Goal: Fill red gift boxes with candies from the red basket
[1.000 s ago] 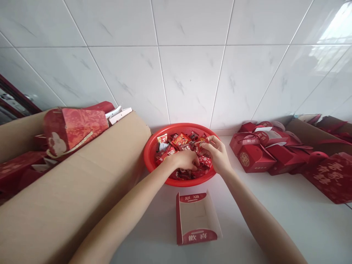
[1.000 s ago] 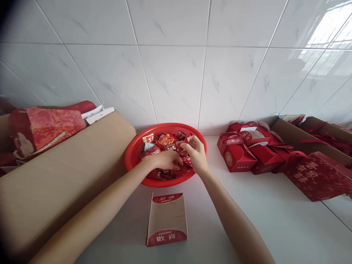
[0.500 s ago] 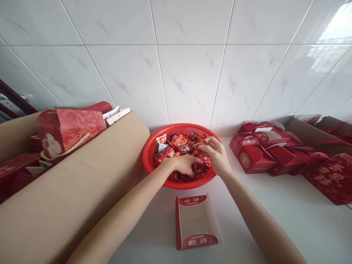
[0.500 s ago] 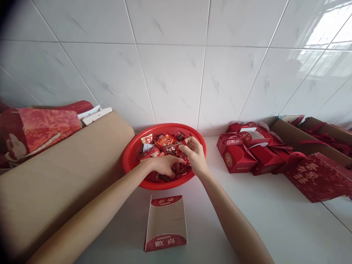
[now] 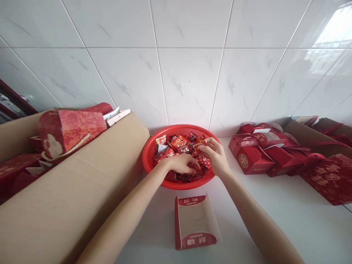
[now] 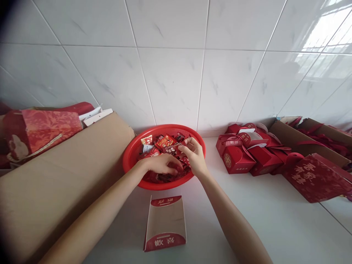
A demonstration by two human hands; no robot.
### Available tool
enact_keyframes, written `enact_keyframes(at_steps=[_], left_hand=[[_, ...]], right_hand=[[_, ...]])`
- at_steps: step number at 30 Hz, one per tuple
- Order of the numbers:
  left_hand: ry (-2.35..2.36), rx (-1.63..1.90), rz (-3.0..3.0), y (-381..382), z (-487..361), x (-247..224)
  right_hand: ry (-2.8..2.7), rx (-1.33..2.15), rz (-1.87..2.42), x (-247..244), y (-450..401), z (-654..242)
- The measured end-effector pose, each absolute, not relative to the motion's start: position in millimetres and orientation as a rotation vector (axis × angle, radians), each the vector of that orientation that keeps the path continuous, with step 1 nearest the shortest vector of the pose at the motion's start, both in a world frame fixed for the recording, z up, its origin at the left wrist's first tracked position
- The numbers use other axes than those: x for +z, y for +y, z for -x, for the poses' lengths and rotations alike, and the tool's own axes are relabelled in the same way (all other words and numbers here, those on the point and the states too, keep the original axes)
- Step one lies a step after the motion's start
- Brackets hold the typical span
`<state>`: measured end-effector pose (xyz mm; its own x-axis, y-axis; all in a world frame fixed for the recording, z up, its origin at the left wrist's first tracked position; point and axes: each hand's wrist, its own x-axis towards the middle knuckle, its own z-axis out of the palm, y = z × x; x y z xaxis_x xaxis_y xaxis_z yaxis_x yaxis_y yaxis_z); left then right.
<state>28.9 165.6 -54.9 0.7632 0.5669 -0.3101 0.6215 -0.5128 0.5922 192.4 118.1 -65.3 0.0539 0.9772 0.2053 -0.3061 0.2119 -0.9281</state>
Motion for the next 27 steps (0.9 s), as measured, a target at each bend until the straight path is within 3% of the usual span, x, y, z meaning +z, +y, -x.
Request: enact_keyframes(at_steps=[9, 27], left_hand=[[1.104, 1.013, -1.883, 163, -17, -41], [0.911, 1.170, -1.795, 145, -11, -51]], right_hand=[[-1.078, 1.192, 0.823, -63, 117, -192], [-1.148, 1.196, 0.775, -66, 117, -194]])
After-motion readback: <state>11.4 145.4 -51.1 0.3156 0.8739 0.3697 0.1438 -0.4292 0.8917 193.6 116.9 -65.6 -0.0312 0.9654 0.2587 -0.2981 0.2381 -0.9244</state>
